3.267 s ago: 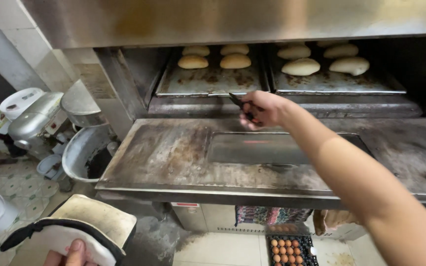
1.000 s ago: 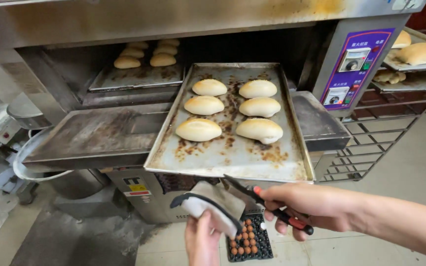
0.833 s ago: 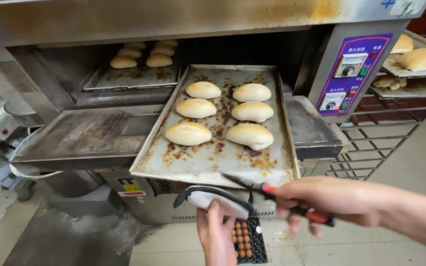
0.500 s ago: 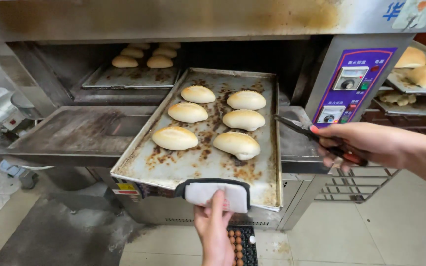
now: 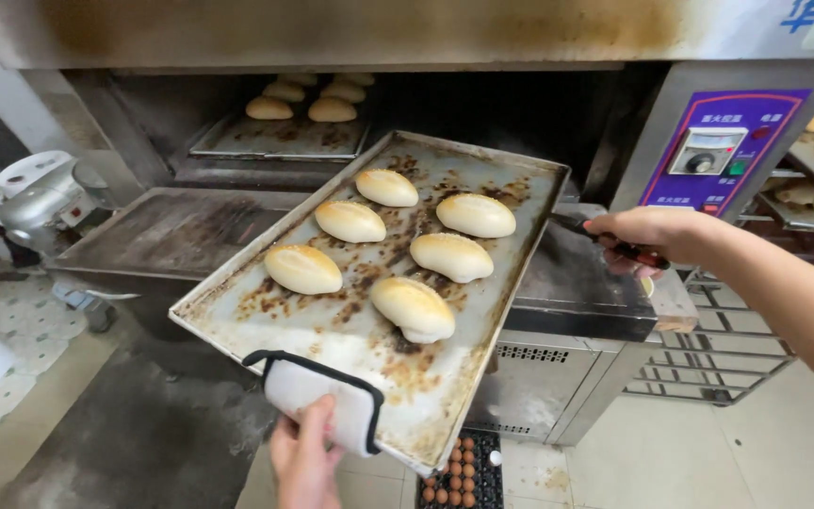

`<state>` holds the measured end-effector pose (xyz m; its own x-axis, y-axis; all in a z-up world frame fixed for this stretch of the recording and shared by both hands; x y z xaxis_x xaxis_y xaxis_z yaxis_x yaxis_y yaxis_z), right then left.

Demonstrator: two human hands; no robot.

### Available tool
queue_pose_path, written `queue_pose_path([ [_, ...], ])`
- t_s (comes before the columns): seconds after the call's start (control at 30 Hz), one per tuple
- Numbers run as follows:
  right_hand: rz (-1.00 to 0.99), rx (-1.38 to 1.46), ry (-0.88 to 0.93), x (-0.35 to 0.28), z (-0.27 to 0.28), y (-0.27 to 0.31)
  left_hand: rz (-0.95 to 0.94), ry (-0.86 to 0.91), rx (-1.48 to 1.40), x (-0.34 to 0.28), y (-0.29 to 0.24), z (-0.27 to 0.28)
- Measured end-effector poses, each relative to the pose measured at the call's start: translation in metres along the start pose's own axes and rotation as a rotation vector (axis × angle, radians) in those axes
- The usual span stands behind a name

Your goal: Piping toppings onto buns, removing trays of baked bread from an industrial oven using pliers, and frying donuts in a pan using chopsticks.

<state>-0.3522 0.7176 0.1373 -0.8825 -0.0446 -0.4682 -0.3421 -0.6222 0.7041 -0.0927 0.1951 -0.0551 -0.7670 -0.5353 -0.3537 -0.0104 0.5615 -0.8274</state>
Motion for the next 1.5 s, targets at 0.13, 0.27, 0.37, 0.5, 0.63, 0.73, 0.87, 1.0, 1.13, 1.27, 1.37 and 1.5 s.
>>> queue_pose_path([
  [0.13,-0.045,-0.035,-0.109,-0.012,0.002,0.000,0.016,-0.022,0.062,-0.024,-0.058,0.004],
  [0.27,-0.031,-0.051,-0.030,-0.039,-0.008,-0.013,0.038,0.022,0.155,-0.006,-0.096,0.026],
  [0.37,-0.031,-0.052,0.037,-0.072,-0.021,-0.028,-0.001,0.067,0.155,0.032,-0.125,0.056],
  [0.5,-0.118,-0.002,0.049,-0.135,-0.051,-0.040,-0.021,0.178,0.261,0.108,-0.167,0.087],
  [0.63,-0.264,0.101,0.073,-0.175,-0.079,-0.060,-0.068,0.196,0.434,0.142,-0.229,0.067],
  [0.73,-0.328,0.198,0.109,-0.196,-0.105,-0.071,-0.133,0.124,0.741,0.153,-0.278,0.047],
  [0.87,-0.356,0.317,0.144,-0.230,-0.139,-0.061,-0.520,0.013,0.829,0.164,-0.364,0.057],
  [1.0,-0.360,0.423,0.194,-0.245,-0.168,-0.044,-0.957,0.047,0.635,0.165,-0.407,0.107],
  [1.13,-0.384,0.374,0.213,-0.251,-0.191,-0.020,-0.975,0.010,0.656,0.111,-0.384,0.106],
  [1.27,-0.345,0.369,0.217,-0.248,-0.204,-0.007,-0.833,0.018,0.579,0.086,-0.321,0.106],
  [1.37,-0.323,0.375,0.222,-0.250,-0.212,0.003,-0.732,0.104,0.476,0.058,-0.271,0.091],
  [1.5,-0.374,0.188,0.192,-0.263,-0.209,0.024,-0.532,0.197,0.414,0.016,-0.197,0.057],
])
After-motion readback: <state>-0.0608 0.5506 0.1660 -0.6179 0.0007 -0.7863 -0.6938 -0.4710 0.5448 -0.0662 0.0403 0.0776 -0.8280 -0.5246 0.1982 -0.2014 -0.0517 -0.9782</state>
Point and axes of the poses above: each hand's wrist, its own x-axis towards the middle knuckle, its own z-axis out of the back of the hand, y = z × x, the point moved 8 cm from there along x, towards the middle knuckle, and after that the axes turned 1 degree about -x, right-handed, at the moved point
